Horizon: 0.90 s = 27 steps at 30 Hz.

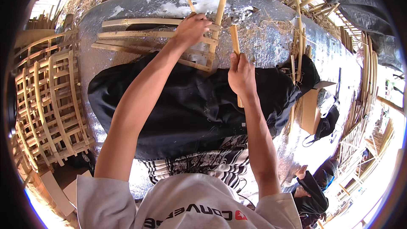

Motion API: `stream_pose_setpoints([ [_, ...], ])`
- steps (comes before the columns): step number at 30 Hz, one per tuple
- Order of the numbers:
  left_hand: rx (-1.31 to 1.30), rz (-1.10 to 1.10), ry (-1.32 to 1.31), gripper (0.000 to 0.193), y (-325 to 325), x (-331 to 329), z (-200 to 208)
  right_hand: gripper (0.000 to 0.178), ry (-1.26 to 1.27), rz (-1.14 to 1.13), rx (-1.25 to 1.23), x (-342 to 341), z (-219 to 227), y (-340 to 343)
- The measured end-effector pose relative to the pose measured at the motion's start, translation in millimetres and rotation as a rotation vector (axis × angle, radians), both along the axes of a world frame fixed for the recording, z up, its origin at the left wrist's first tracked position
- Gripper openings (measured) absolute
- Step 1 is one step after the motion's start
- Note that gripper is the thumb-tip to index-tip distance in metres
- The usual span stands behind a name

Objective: The person assembles a wooden furniture frame by positioning bamboo strips and securing them with a hammer.

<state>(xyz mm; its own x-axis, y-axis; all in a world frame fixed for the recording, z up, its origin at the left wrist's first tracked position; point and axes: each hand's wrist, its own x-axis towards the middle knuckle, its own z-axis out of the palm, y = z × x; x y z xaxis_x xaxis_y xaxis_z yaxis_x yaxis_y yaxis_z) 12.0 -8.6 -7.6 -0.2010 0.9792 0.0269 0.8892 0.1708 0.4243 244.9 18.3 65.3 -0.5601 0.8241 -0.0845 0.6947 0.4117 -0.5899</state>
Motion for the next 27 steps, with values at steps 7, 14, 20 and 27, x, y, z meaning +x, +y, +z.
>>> stream_pose_setpoints([
  [7, 0.007, 0.051, 0.016, 0.030, -2, 1, 6, 0.035, 0.039, -0.068, -0.105, -6, -1, 4],
  [14, 0.137, 0.103, 0.050, 0.031, -15, 1, -2, 0.032, -0.048, 0.035, -0.027, -8, -5, -3],
  [20, 0.190, 0.089, -0.010, 0.031, -21, -1, -5, 0.030, -0.043, 0.033, -0.030, -21, 2, -7],
  [27, 0.369, 0.144, -0.142, 0.025, -27, -3, -22, 0.025, 0.083, 0.019, 0.133, -32, 3, -24],
])
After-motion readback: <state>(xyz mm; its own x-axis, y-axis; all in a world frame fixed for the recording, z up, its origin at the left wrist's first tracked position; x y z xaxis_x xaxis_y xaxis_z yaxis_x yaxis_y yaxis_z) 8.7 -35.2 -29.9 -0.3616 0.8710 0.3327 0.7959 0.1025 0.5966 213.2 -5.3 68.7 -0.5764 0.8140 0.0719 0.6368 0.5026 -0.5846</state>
